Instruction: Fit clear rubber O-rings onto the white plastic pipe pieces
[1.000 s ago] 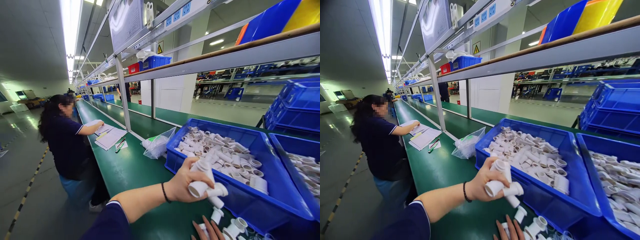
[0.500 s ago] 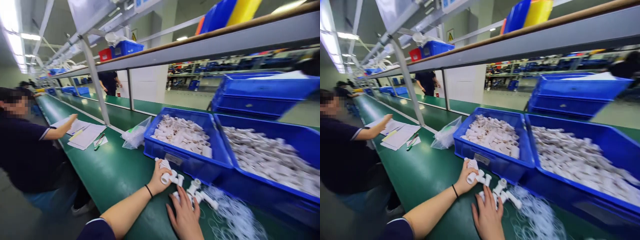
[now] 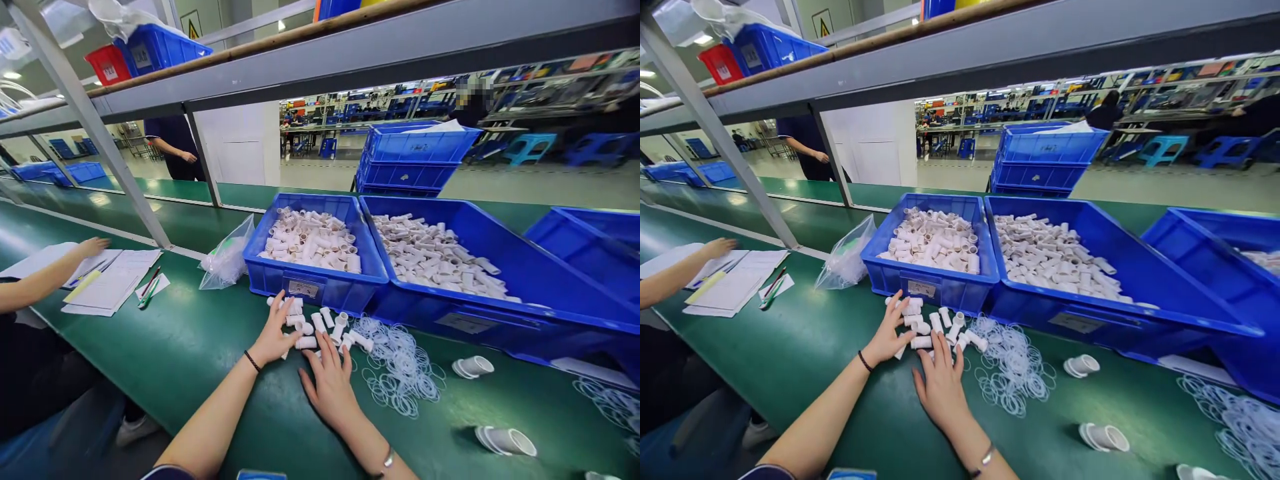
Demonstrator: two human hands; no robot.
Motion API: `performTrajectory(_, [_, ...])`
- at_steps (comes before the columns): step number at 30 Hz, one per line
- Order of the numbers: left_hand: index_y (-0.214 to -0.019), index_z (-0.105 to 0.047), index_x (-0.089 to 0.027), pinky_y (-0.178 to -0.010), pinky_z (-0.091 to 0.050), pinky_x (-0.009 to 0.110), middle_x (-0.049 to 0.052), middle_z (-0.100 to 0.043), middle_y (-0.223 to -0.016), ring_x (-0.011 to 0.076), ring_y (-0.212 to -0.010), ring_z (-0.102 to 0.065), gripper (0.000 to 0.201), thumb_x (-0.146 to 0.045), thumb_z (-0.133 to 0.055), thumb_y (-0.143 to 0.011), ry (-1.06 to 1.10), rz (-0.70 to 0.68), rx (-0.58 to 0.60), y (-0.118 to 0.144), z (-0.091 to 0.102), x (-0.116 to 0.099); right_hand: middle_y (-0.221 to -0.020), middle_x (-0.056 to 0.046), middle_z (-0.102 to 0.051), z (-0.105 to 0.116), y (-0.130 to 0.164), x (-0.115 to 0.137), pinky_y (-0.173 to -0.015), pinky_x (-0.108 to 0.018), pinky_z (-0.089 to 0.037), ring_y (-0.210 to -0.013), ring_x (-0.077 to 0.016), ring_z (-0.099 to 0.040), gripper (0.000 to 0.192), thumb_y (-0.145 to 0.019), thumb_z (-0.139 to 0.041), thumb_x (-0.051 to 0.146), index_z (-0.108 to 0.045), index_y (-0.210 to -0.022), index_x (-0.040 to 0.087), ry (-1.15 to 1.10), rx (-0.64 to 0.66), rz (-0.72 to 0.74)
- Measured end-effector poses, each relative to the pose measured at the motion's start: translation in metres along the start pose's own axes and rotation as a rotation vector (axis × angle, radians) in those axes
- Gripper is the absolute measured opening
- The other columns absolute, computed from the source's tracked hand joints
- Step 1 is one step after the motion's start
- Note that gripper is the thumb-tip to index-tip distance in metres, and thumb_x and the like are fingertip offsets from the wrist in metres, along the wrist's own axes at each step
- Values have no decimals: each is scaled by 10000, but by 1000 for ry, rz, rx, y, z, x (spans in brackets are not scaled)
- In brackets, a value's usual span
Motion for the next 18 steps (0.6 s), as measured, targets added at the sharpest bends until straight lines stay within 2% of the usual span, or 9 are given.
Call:
performTrajectory(2, [-1363,-434,-281,-889,-539,403,136,-243,-1512,295,-1240,-500,553,-229,-587,-834,132,49,-158,-1,10,10,-1425,-187,-406,3,-2,1,-1052,-628,-199,-1347,-348,-312,244,-894,-496,329,-611,-1071,206,-32,-13,-7])
performTrajectory(5, [-1278,-508,-230,-832,-548,346,140,-429,-1407,218,-993,-654,451,-222,-576,-832,259,117,-378,0,23,29,-1423,-184,-411,6,-3,2,-1061,-635,-177,-1346,-349,-311,253,-900,-495,342,-617,-1074,203,-56,-20,-18])
performTrajectory(7, [-1240,-536,-211,-797,-544,328,124,-552,-1287,189,-868,-679,439,-240,-614,-809,301,169,-462,1,27,39,-1426,-184,-408,8,-3,3,-1067,-630,-168,-1346,-346,-310,259,-902,-498,346,-616,-1079,199,-58,-25,-19])
performTrajectory(9, [-1234,-551,-202,-713,-536,301,90,-654,-1086,183,-781,-675,454,-276,-640,-795,315,223,-478,2,29,45,-1426,-185,-408,9,-4,4,-1066,-626,-171,-1348,-343,-307,258,-906,-494,341,-617,-1084,199,-52,-19,-13])
performTrajectory(11, [-1222,-577,-199,-677,-512,283,48,-673,-909,172,-728,-646,455,-311,-657,-789,281,247,-506,4,33,45,-1425,-182,-409,8,-4,4,-1060,-626,-181,-1352,-344,-301,255,-910,-486,332,-619,-1087,206,-47,-1,-7])
performTrajectory(13, [-1182,-619,-206,-704,-493,287,22,-655,-831,157,-698,-598,428,-329,-678,-777,179,240,-570,9,42,42,-1424,-177,-408,8,-4,4,-1057,-628,-185,-1354,-344,-299,252,-910,-485,327,-622,-1089,214,-46,6,-12])
performTrajectory(16, [-1104,-667,-217,-802,-466,312,26,-642,-828,172,-770,-571,342,-336,-679,-784,11,210,-642,13,53,37,-1428,-177,-400,10,-3,3,-1055,-630,-187,-1350,-347,-306,250,-905,-487,312,-626,-1087,212,-52,-16,-16])
performTrajectory(18, [-1073,-664,-211,-877,-441,330,54,-661,-933,198,-904,-580,300,-353,-654,-810,41,182,-677,14,56,38,-1431,-183,-394,12,-3,3,-1054,-629,-191,-1348,-350,-311,249,-905,-482,296,-626,-1086,206,-62,-38,-12])
Point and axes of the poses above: each hand's wrist, its own y-axis away from the middle knuckle, its own z-axis out of the back of the hand, x = y × z, the point moved 8 cm from there along -y, towards the middle knuckle
